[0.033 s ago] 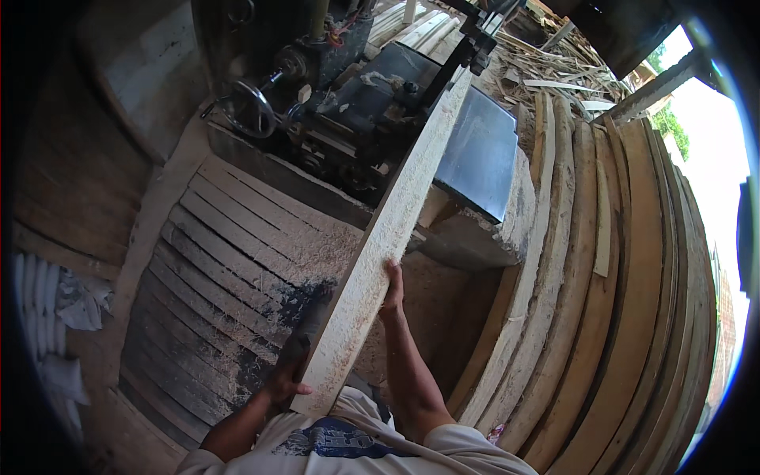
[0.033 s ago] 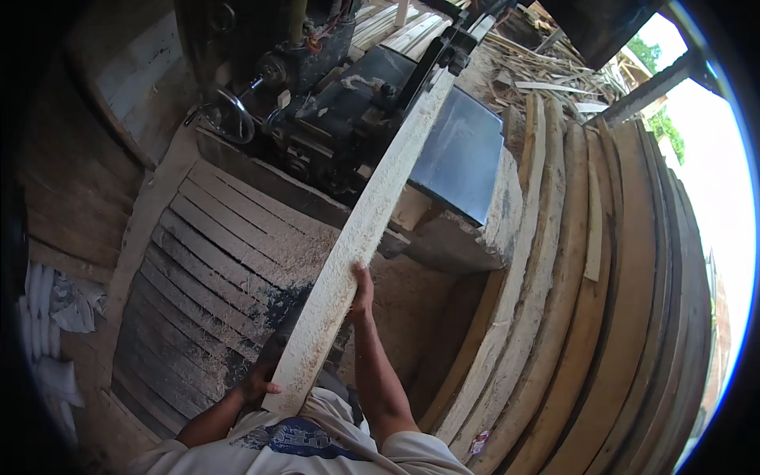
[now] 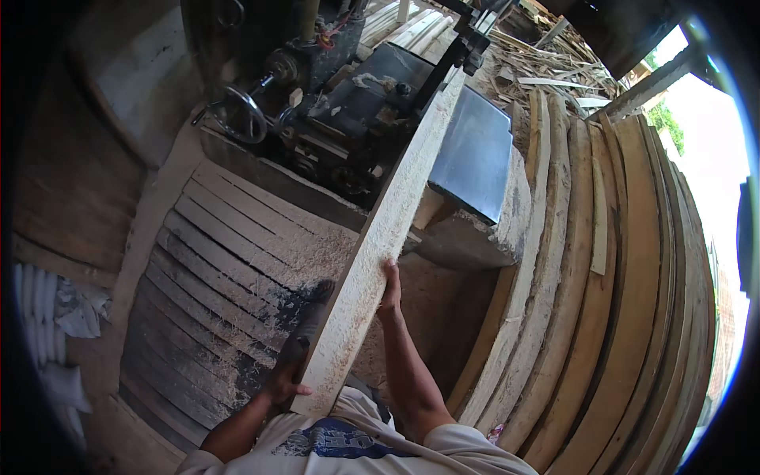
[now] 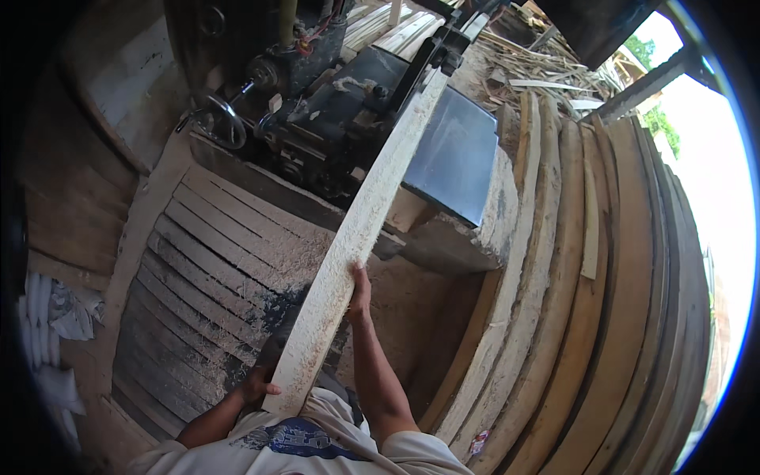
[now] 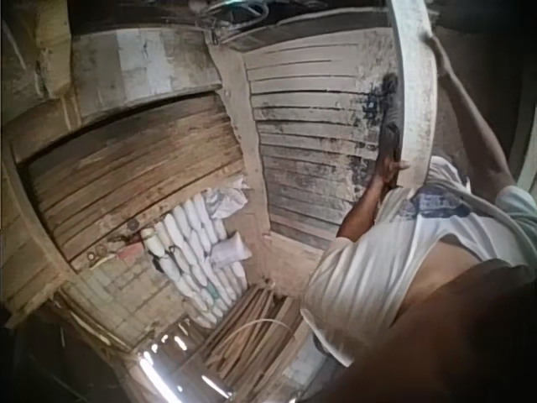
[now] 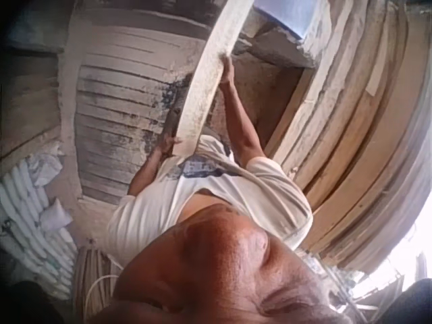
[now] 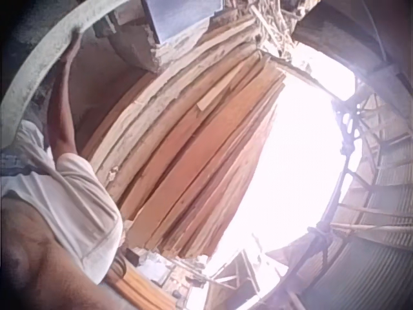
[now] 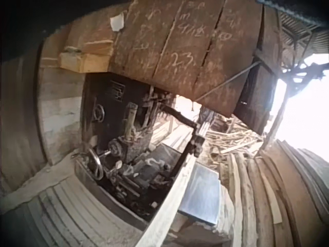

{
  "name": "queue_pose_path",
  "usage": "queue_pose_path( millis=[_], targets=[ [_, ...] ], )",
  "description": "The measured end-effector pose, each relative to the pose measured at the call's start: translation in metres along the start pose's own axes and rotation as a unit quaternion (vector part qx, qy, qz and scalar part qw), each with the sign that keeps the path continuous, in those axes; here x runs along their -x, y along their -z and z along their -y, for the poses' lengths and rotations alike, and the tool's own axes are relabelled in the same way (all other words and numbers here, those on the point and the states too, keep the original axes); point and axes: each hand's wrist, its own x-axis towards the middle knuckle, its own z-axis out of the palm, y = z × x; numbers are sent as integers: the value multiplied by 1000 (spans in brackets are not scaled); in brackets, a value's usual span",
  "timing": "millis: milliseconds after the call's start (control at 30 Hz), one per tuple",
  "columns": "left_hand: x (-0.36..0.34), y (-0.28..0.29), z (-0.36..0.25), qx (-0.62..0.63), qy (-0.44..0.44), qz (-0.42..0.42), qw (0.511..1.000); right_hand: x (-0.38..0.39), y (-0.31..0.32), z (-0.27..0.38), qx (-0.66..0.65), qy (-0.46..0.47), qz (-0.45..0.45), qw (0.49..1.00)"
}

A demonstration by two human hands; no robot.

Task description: The person planes a long wooden beam by feeding it through a planing machine, adjusting the machine's tension using a crank, and repeatedly checking the surface of the wood with their hands.

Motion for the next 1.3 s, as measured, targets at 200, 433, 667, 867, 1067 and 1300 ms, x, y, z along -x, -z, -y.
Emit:
queue_pose_path(
  millis=[200, 433, 667, 867, 1067, 1300],
  targets=[
    [-90, -6, -107, -20, -55, 9, 998, -29, 8, 43, 274, 50, -44, 959],
    [-190, 1, -176, 42, -62, 15, 997, 65, 26, 48, 479, 29, 74, 874],
    [-276, 9, -236, 57, -25, 17, 998, 46, 6, 25, 535, 158, -107, 823],
    [-340, 11, -297, 83, -23, 19, 996, -33, 4, 29, 363, 259, -205, 871],
    [-415, 33, -292, 108, -28, -134, 985, -121, -23, 69, 234, 292, -275, 885],
    [-371, 42, -255, 73, 59, -187, 978, -212, -56, 121, 231, 308, -344, 856]
  ],
)
